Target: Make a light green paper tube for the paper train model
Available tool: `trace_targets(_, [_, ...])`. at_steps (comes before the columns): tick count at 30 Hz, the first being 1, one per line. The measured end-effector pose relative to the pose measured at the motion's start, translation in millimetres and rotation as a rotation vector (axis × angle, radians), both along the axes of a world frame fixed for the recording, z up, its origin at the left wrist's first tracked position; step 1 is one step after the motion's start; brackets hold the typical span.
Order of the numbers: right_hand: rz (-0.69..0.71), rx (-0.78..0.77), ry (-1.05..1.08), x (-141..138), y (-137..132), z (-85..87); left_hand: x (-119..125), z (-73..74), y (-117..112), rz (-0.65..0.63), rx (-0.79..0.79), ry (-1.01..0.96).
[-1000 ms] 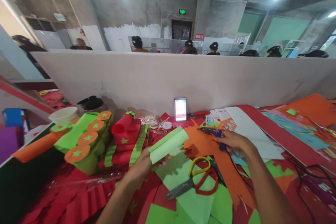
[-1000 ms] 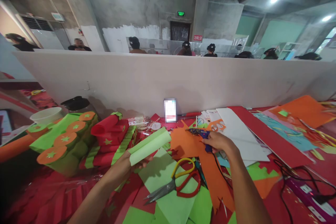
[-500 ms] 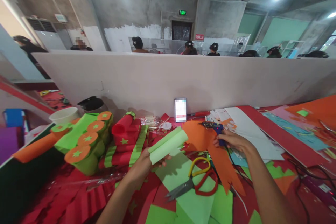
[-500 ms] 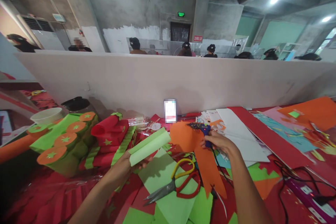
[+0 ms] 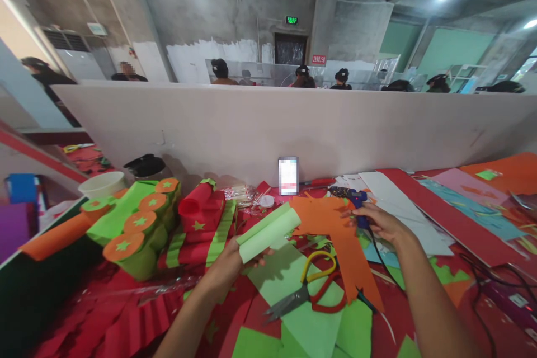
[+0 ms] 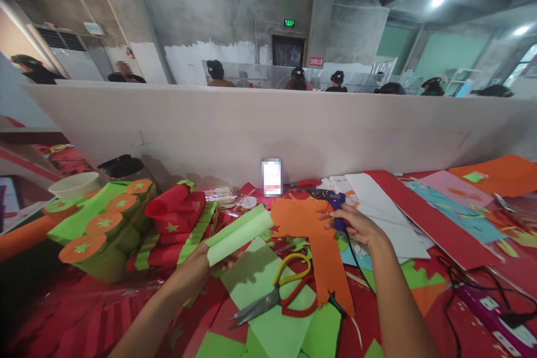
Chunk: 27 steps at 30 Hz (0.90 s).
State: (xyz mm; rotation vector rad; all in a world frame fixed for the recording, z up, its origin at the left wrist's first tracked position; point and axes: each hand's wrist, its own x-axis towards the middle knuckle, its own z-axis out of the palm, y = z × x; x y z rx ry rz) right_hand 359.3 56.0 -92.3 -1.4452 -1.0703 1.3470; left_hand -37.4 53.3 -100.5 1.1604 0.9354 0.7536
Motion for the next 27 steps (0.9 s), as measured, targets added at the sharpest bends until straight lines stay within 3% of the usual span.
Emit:
trace_targets(7, [0.258, 0.324, 0.080, -5.6, -9.0, 12.4, 1.5, 4.5, -1.7, -0.030, -0.015, 0.050])
trace_targets(14, [0.244, 0.446, 0.169, -23.3, -11.1, 24.6, 2.8, 5.7, -2.0, -0.014, -0.062, 0.045])
trace_targets(20, [0.229, 0.431, -0.006, -30.3, -11.1, 29.8, 4.6, 7.5, -2.4, -0.017, -0.071, 0.013])
trace_targets(24, [0.141, 0.470, -0.192, -50.9, -11.0, 40.8, 5.5, 10.7, -3.3, -0.024, -0.061, 0.017])
trace_targets(27, [0.192, 0.510, -0.309, -70.0, -12.2, 48.9, 5.5, 11.7, -3.5, -0.033, -0.051, -0.010])
